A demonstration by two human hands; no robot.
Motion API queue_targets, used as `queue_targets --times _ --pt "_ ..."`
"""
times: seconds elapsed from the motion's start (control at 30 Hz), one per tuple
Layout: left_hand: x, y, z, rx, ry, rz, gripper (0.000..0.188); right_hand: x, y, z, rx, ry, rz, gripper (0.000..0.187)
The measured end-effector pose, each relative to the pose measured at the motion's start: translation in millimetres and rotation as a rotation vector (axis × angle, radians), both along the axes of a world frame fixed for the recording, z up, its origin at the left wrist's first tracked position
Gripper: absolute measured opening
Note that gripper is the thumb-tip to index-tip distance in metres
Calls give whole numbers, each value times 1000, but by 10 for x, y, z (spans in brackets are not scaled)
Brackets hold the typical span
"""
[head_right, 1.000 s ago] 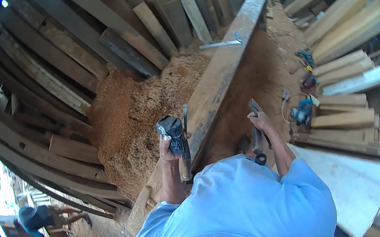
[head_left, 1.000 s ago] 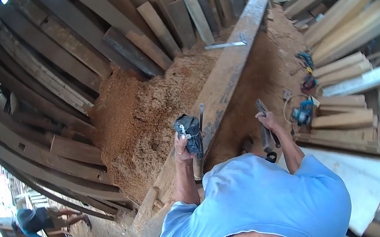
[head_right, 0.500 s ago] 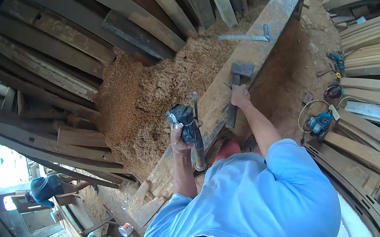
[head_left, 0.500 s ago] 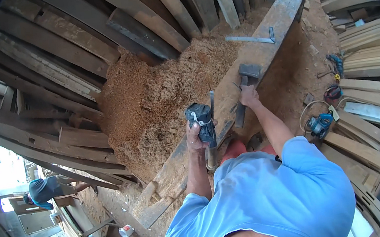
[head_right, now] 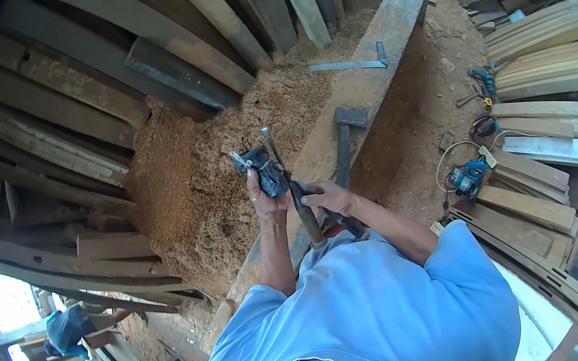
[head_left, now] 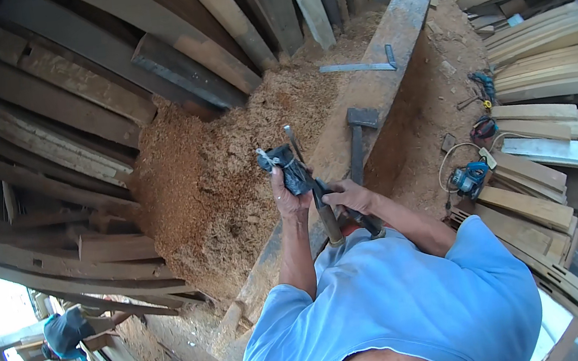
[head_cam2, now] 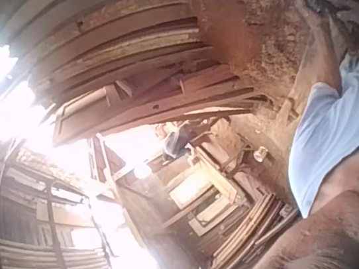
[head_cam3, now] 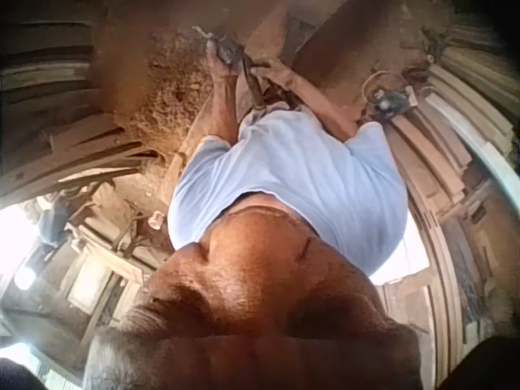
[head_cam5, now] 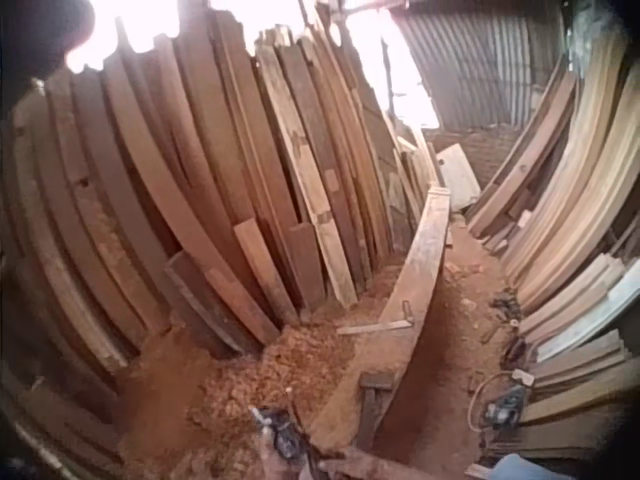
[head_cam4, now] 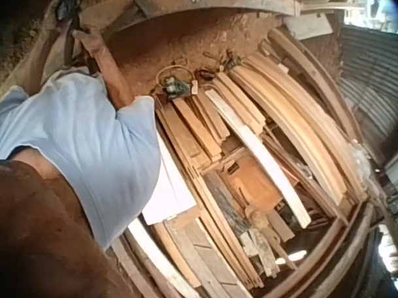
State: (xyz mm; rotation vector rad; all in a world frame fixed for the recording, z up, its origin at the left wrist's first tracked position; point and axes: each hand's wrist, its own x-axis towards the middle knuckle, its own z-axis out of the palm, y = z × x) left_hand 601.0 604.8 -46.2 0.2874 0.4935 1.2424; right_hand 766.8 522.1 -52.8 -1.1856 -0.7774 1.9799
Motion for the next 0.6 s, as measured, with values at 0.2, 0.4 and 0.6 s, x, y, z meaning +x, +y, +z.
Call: queue_targets --times 0.2,0.4,0.6 --pt "9 188 33 -38 26 39 44 -70 124 104 85 -95 70 32" --pt "-48 162 7 0 109 -13 45 106 73 -142 177 -366 -180 24" --pt "-218 142 -250 71 108 -89 53 797 166 -418 144 -650 -475 31"
